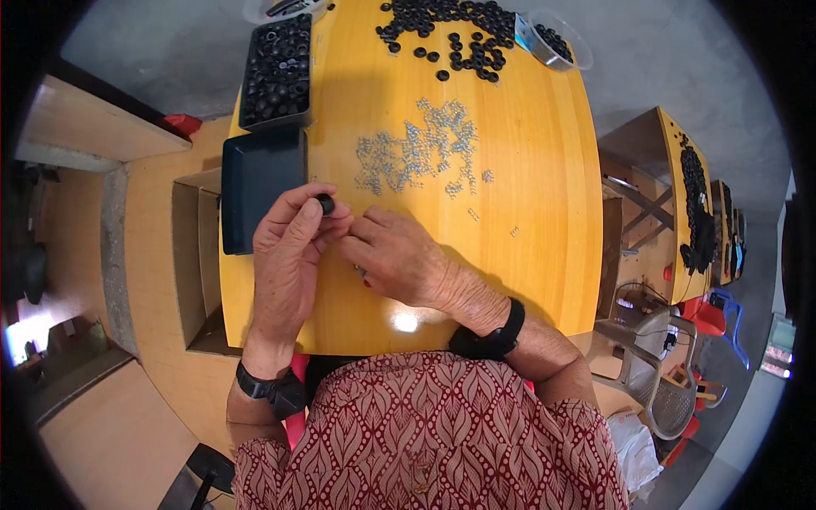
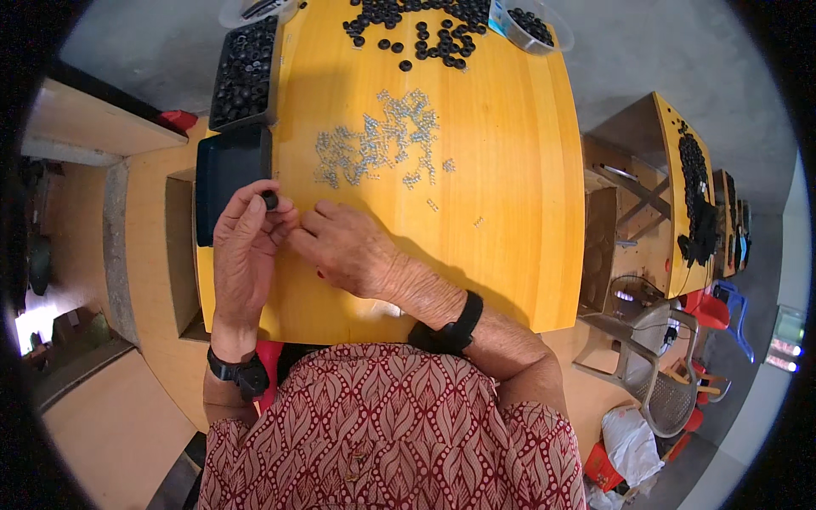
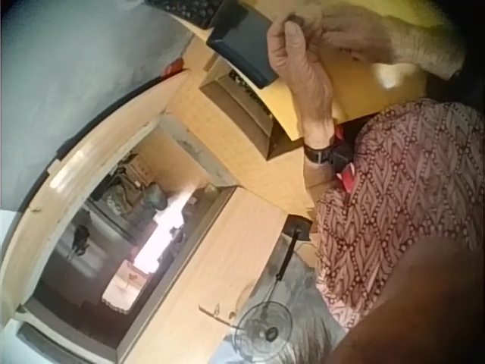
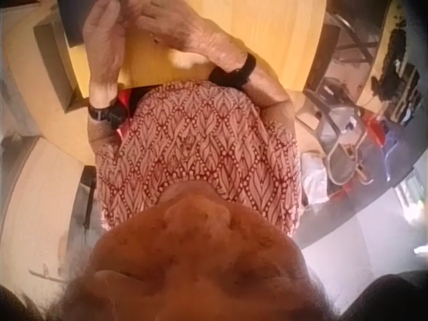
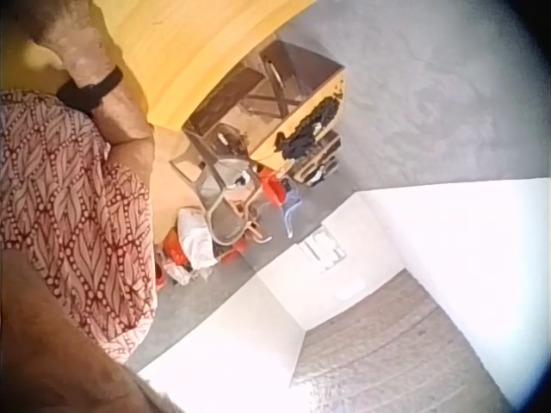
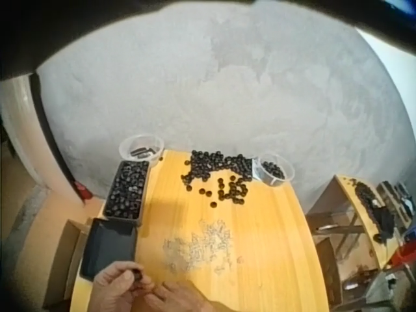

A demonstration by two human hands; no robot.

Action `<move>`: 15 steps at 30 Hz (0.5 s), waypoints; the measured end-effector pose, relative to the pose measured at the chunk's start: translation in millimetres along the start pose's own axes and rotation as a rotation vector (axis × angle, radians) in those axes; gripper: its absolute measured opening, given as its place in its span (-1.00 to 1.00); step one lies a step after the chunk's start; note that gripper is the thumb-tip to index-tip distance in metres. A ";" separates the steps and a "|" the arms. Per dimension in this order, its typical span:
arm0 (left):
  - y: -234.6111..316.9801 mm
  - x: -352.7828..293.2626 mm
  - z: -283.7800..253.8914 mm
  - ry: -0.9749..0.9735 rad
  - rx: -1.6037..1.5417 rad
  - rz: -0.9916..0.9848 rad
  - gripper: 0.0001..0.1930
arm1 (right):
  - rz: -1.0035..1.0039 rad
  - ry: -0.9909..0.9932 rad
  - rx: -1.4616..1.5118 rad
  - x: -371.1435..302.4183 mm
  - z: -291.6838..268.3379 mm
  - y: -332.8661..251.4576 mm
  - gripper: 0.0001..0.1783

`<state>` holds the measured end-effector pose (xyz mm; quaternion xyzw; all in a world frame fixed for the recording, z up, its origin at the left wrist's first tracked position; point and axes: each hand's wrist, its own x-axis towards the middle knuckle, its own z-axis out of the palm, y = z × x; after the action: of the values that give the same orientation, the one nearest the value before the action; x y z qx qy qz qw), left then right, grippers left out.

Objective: The person assembles black plastic components by hand, joining plastic caps and plastic inserts together.

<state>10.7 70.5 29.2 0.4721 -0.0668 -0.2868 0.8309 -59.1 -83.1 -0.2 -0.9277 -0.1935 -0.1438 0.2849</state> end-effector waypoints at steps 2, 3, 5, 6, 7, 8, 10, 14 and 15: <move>-0.8 0.0 1.2 -0.021 -0.023 -0.014 -0.77 | 0.062 0.042 0.160 -5.9 -8.1 6.5 -0.55; -1.1 -0.9 3.2 -0.005 -0.019 -0.006 -0.77 | 0.050 0.037 0.172 -8.3 -13.9 6.4 -0.55; -3.5 -1.0 9.6 -0.031 -0.008 -0.041 -0.78 | 0.226 0.240 0.282 -12.2 -31.9 3.3 -0.64; -4.7 -1.5 11.3 -0.050 -0.003 -0.071 -0.77 | 0.218 0.232 0.296 -14.0 -41.4 1.2 -0.64; -7.5 -2.1 10.6 -0.034 -0.001 -0.068 -0.77 | 0.290 0.262 0.345 -15.9 -51.5 -1.3 -0.66; -12.8 -1.7 10.4 -0.096 0.016 -0.086 -0.76 | 0.364 0.293 0.389 -19.1 -59.1 -1.6 -0.67; -17.5 -3.1 15.5 -0.162 -0.001 -0.135 -0.75 | 0.336 0.353 0.432 -25.7 -64.3 0.3 -0.71; -22.0 -2.8 27.3 -0.227 -0.006 -0.151 -0.76 | 0.327 0.434 0.427 -32.9 -73.8 -3.5 -0.77; -22.7 -2.6 30.1 -0.240 0.005 -0.177 -0.77 | 0.323 0.425 0.388 -34.0 -75.9 -3.9 -0.77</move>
<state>-12.3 40.5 27.3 0.4405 -0.1242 -0.4132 0.7873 -102.7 -133.8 49.3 -0.8241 -0.0039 -0.2476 0.5095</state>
